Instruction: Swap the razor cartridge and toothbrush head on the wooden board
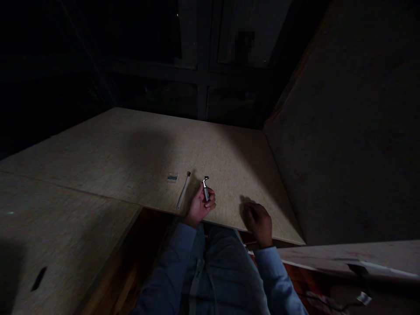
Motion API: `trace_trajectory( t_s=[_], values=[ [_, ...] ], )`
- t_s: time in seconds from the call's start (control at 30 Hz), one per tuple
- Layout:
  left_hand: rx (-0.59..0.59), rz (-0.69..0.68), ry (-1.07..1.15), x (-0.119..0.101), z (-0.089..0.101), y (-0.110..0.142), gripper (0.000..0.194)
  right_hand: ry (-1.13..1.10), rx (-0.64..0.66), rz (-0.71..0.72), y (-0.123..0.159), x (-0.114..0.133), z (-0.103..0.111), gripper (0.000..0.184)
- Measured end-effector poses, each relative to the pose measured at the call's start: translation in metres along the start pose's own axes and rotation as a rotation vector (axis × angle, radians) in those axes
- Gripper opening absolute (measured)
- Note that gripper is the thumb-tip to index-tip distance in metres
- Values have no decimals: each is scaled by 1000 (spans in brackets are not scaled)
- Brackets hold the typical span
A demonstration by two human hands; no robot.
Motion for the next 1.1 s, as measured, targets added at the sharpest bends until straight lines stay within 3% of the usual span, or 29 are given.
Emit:
trace_trajectory(
  t_s=[0.23,0.53,0.7,0.83,0.97,1.1],
  values=[
    [81,99,-49,6,-10,1,58,-12,7,1,-1,3,1,32],
    [295,208,-55,16,-19,0,56,-9,7,-24,-4,4,0,32],
    [342,291,-74,24,-22,2,59,-243,11,-120,-8,3,-3,33],
    [322,312,-125,28,-19,0,60,-595,40,-181,-20,24,-24,37],
    [287,336,-219,32,-17,1,60,-804,188,-80,-42,58,-56,42],
    [258,353,-340,34,-18,4,62,-960,275,-84,-53,60,-79,47]
  ],
)
Point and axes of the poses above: each hand's wrist, its own y-axis away from the middle knuckle, its own z-axis out of the back of the hand, x = y × z, the point moved 10 cm from there along -y, towards the middle knuckle, and after that the axes turned 11 degrees about x, right-handed, at the moved point
